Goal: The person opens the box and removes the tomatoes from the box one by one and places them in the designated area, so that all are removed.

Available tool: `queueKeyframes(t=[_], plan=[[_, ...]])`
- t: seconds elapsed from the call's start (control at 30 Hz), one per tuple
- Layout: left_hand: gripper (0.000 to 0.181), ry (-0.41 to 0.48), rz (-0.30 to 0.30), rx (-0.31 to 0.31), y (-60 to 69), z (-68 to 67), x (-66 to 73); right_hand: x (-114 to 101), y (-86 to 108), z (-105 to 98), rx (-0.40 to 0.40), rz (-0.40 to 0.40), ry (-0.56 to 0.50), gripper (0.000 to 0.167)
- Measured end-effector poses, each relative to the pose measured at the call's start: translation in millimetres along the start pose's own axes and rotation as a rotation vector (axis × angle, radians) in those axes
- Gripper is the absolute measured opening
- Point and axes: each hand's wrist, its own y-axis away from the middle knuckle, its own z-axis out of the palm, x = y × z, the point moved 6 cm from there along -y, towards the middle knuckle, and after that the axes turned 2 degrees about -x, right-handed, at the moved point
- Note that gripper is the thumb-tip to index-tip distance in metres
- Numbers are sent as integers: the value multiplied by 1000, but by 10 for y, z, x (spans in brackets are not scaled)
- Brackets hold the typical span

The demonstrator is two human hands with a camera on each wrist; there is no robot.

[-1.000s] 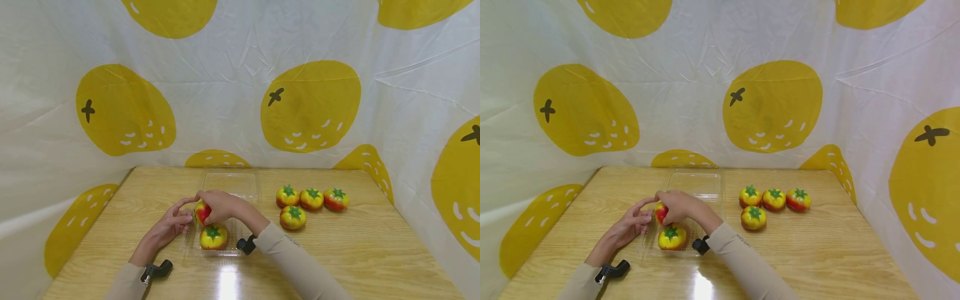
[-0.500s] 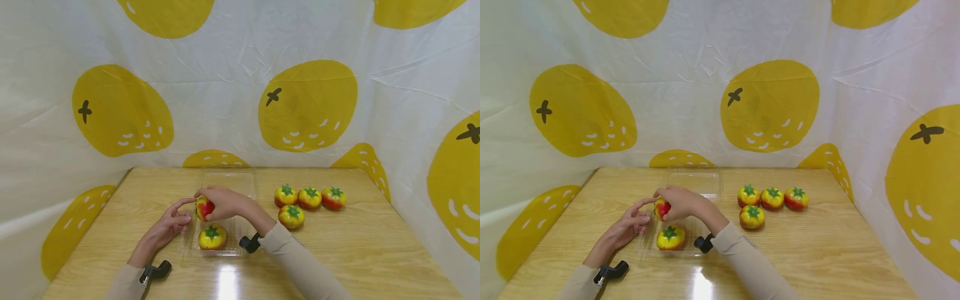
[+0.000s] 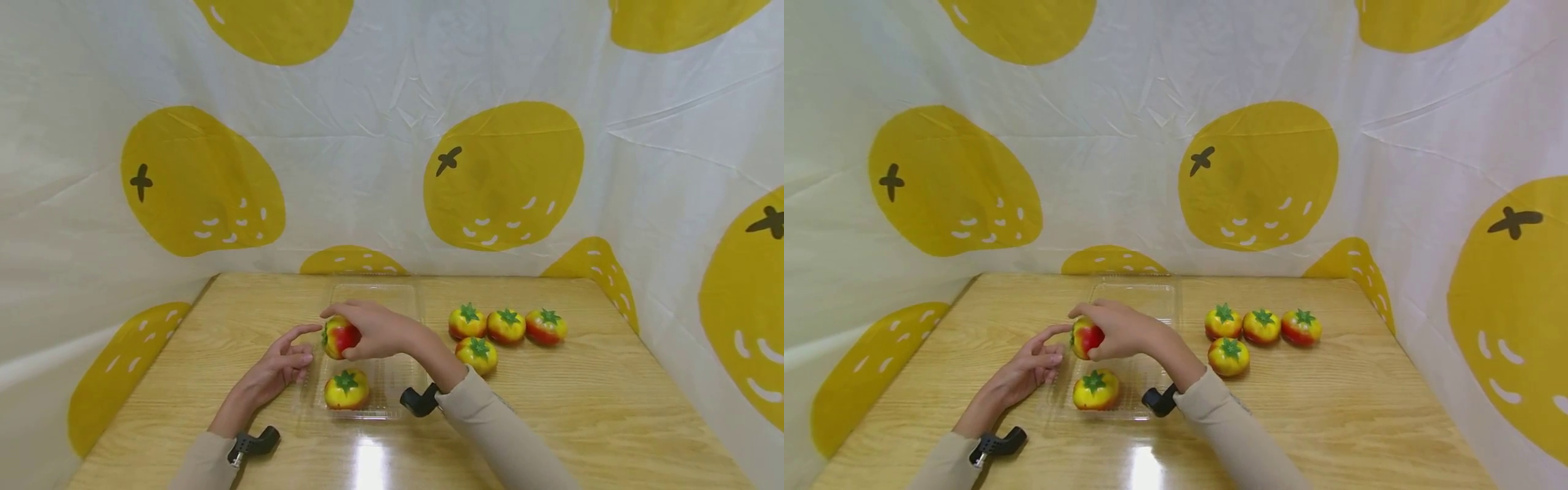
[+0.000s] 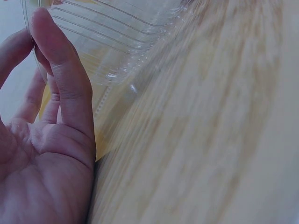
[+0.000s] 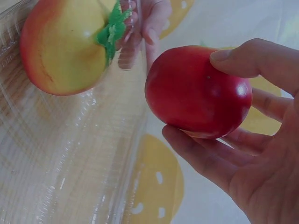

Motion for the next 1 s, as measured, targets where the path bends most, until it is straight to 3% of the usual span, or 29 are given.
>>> queueKeyframes(t=[0.2, 0.63, 1.0], plan=[[54, -2, -3, 5, 1, -11, -4, -3, 94, -49, 31, -42, 7, 58], [58, 9, 13, -32, -12, 27, 13, 83, 364, -157, 91, -33, -72, 56], [58, 7, 3, -15, -11, 14, 1, 158, 573, -235, 162, -27, -139, 65]])
